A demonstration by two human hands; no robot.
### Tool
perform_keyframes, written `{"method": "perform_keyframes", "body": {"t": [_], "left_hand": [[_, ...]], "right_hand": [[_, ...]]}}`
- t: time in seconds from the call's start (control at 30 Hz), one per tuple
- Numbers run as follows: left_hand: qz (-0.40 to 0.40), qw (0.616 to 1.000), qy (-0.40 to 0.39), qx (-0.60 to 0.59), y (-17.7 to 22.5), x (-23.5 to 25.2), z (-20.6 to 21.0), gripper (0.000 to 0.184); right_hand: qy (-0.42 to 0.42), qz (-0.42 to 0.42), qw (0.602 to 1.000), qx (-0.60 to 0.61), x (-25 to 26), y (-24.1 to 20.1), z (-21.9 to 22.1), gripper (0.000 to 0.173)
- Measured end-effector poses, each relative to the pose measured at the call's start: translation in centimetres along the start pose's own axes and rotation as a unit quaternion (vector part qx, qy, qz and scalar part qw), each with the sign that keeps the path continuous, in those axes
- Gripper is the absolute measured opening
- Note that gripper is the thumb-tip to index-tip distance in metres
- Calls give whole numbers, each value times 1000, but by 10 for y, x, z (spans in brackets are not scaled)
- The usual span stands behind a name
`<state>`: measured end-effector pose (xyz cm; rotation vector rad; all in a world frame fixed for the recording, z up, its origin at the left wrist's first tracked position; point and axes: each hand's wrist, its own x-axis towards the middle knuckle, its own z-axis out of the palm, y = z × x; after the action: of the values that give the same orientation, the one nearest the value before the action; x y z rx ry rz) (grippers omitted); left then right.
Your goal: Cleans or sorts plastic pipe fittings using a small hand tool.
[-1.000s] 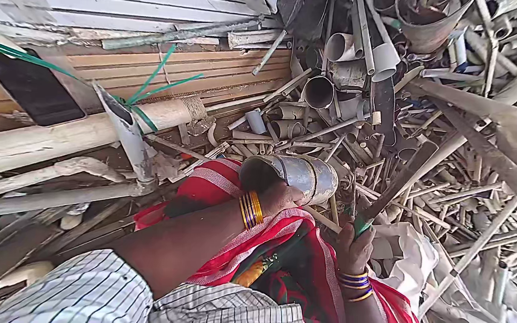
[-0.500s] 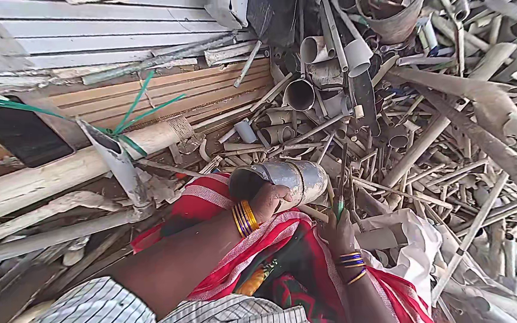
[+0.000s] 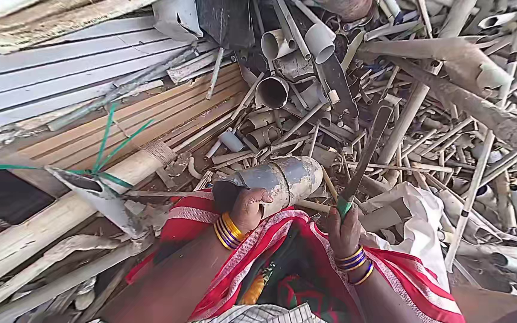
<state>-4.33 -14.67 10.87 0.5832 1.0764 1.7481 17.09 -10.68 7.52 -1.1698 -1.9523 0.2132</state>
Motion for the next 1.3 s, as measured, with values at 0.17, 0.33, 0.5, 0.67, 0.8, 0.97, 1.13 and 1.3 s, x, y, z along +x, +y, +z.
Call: {"method": "perform_keyframes", "body": {"t": [0.17,0.33,0.5,0.67,0.8,0.97,1.13,1.3], "left_hand": [[-24,999,20,18,-3,4,4,22],[-30,998,-15,-57,0,10,-1,21],[-37,994,-28,-102,11,10,4,26],[-24,991,-42,-124,13,9,-1,26],[-20,995,-18,-96,11,11,2,25],[-27,994,-19,-108,14,10,0,25],[-48,996,2,-77,9,13,2,23],[-71,997,32,-20,1,17,4,23]], "right_hand": [[-171,114,979,7,8,-12,-4,40],[15,-23,999,27,2,-2,0,52],[-135,104,983,62,10,-8,-1,41],[19,17,993,118,4,-1,5,55],[-245,128,960,47,9,-14,1,43],[39,-11,993,109,8,-8,2,53],[-296,191,936,-10,19,-15,1,45],[-46,4,998,-45,6,-19,-1,49]]}}
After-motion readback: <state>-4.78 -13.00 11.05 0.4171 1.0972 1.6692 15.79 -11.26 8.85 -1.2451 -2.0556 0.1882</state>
